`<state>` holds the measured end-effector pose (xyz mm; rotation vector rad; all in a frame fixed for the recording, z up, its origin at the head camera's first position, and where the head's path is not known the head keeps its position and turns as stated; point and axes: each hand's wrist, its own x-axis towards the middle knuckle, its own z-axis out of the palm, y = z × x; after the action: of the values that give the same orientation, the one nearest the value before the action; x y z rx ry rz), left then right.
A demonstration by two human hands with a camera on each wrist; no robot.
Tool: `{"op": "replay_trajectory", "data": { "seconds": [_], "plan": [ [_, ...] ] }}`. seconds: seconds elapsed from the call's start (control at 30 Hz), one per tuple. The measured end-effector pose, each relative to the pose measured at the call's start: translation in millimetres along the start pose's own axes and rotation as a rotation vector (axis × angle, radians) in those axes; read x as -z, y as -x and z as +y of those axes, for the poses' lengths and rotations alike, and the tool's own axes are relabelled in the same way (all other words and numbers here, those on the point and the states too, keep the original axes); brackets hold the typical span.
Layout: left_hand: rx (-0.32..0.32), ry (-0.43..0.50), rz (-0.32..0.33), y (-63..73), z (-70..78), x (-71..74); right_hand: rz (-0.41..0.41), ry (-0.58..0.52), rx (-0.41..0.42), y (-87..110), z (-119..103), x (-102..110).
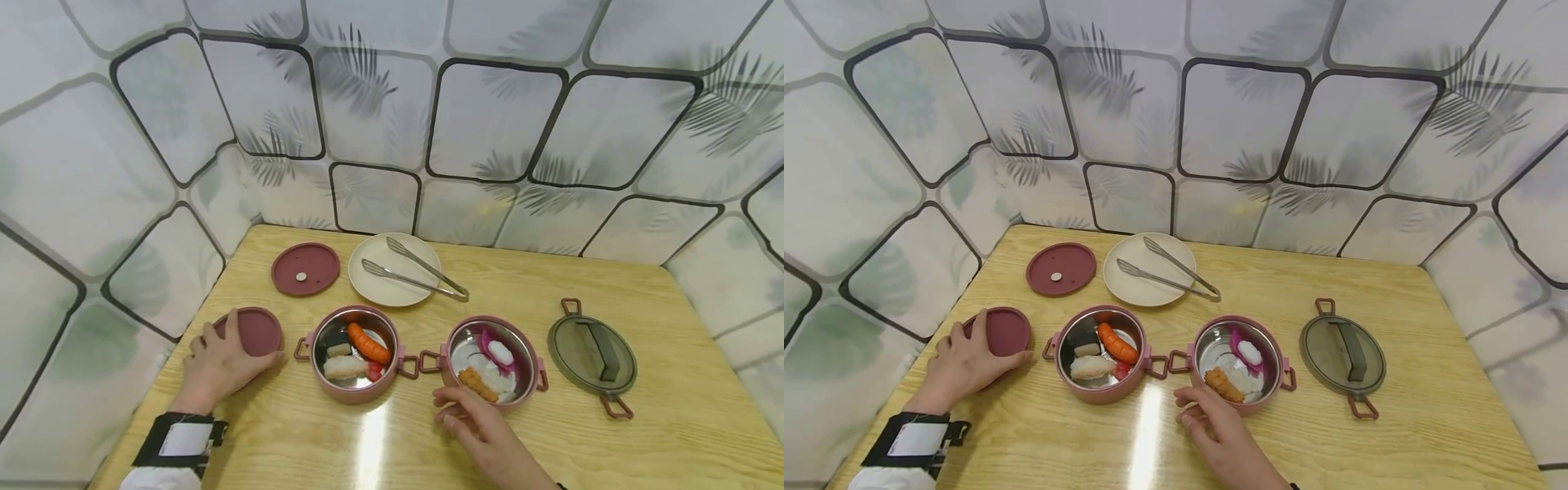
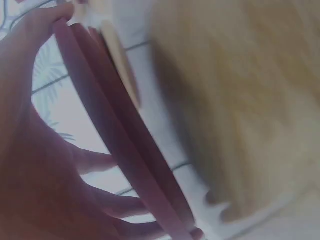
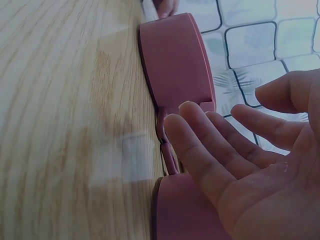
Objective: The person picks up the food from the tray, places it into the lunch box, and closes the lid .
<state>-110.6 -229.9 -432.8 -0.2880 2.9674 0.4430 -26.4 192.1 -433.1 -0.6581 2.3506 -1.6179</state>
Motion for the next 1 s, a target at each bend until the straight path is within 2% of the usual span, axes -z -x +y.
{"op": "replay_trajectory", "data": {
  "seconds": [0.17,0.37,0.5,0.63,0.73,0.87,1.0],
  "plan": [
    [-0.110,0.084,0.089,3.2,19.3,11.8,0.002,-0.005,-0.004,-0.9,1.1,-1.8],
    [-0.297,0.120,0.124,13.0,59.0,25.2,0.005,0.011,0.013,-1.0,3.6,-4.9],
    [-0.432,0.095,0.139,22.0,82.8,25.1,0.007,0.029,0.024,-1.2,5.2,-7.2],
    [-0.563,0.068,0.150,30.3,102.7,18.5,-0.016,0.001,0.002,-1.5,6.9,-7.8],
    [-0.606,0.040,0.120,34.2,113.3,11.0,-0.032,-0.027,-0.007,-1.6,8.3,-8.2],
    [-0.607,-0.020,0.062,35.4,121.0,-0.1,-0.046,-0.031,-0.009,-1.6,10.1,-9.6],
    [-0.619,-0.068,0.082,34.2,125.5,-9.0,-0.060,-0.027,-0.005,-1.7,12.1,-10.9]
  ]
}}
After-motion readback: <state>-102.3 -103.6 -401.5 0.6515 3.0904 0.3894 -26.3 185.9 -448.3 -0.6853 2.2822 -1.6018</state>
